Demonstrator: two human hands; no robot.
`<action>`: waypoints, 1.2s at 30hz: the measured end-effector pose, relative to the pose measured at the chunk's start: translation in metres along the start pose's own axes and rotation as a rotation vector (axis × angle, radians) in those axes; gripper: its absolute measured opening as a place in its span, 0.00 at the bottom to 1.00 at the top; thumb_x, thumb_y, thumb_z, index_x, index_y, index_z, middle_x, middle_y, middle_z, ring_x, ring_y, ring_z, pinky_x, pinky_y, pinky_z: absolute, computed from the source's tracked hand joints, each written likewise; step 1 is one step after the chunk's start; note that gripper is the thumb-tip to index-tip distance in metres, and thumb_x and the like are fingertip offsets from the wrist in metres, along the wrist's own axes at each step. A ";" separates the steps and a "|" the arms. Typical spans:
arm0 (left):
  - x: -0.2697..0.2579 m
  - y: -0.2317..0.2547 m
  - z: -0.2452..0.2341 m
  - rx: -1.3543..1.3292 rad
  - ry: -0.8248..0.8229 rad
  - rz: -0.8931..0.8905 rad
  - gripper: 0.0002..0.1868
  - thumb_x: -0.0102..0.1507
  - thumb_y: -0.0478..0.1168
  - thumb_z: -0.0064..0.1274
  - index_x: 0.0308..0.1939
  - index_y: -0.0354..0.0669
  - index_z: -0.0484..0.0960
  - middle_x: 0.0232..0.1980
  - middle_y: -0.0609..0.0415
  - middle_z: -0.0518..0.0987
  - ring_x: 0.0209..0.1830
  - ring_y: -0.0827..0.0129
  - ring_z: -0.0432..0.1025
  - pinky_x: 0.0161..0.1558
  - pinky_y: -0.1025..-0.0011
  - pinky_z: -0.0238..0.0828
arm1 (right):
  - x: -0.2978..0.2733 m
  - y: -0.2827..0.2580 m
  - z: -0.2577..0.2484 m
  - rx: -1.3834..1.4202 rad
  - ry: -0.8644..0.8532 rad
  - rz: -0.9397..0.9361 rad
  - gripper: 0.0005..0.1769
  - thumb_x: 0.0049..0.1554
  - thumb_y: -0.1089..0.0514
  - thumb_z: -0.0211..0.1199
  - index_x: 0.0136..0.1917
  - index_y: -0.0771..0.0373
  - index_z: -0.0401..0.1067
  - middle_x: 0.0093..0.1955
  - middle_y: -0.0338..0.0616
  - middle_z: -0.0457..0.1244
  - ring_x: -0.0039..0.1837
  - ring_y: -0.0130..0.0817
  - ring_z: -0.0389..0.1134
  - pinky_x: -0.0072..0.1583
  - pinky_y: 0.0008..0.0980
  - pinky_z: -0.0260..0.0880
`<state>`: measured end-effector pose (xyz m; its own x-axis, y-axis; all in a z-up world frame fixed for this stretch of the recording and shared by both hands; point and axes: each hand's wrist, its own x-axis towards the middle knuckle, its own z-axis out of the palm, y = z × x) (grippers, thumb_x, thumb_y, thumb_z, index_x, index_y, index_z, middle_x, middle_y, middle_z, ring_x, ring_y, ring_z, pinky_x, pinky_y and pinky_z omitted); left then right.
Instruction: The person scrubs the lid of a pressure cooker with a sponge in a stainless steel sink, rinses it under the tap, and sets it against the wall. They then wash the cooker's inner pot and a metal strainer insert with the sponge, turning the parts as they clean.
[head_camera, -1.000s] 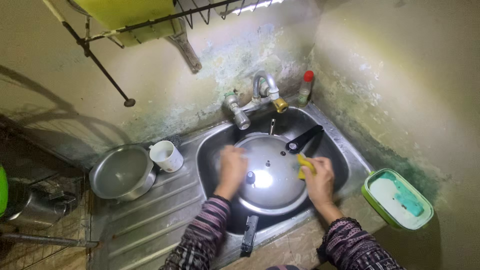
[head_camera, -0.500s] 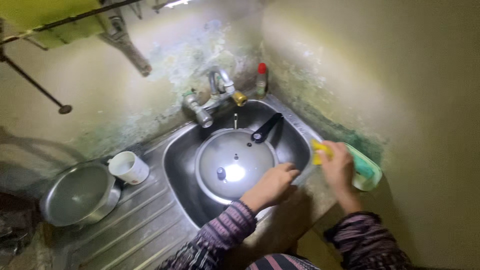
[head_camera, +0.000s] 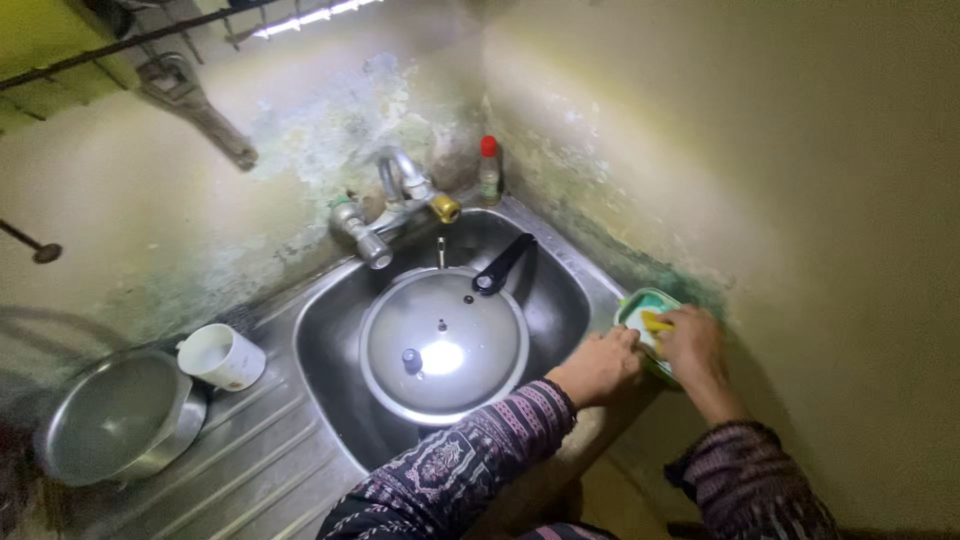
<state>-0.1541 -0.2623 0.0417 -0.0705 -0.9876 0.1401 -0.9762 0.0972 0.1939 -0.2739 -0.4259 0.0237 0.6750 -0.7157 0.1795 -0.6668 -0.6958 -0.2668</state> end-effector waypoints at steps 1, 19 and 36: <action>0.001 -0.002 0.005 -0.004 0.013 -0.005 0.14 0.64 0.45 0.52 0.50 0.45 0.84 0.62 0.44 0.73 0.64 0.57 0.67 0.55 0.55 0.72 | 0.003 0.001 0.000 -0.009 -0.018 0.003 0.15 0.50 0.60 0.71 0.52 0.59 0.81 0.55 0.48 0.69 0.57 0.47 0.69 0.60 0.43 0.71; -0.181 -0.104 -0.048 0.097 0.566 -0.611 0.12 0.51 0.37 0.58 0.38 0.39 0.83 0.44 0.40 0.79 0.51 0.45 0.73 0.51 0.50 0.71 | -0.010 -0.202 0.038 0.639 -0.102 -0.448 0.15 0.51 0.56 0.68 0.51 0.64 0.78 0.54 0.50 0.69 0.52 0.47 0.71 0.52 0.39 0.72; -0.258 -0.084 -0.070 -0.281 0.361 -1.242 0.40 0.56 0.49 0.67 0.71 0.55 0.69 0.78 0.39 0.56 0.78 0.44 0.52 0.66 0.35 0.56 | -0.042 -0.271 0.044 0.484 -0.205 -1.056 0.17 0.50 0.61 0.61 0.54 0.60 0.75 0.53 0.43 0.66 0.53 0.46 0.63 0.55 0.40 0.67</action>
<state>-0.0397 -0.0067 0.0571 0.9347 -0.3537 -0.0353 -0.2726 -0.7768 0.5676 -0.1081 -0.2048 0.0471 0.8878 0.2553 0.3829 0.4125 -0.8103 -0.4162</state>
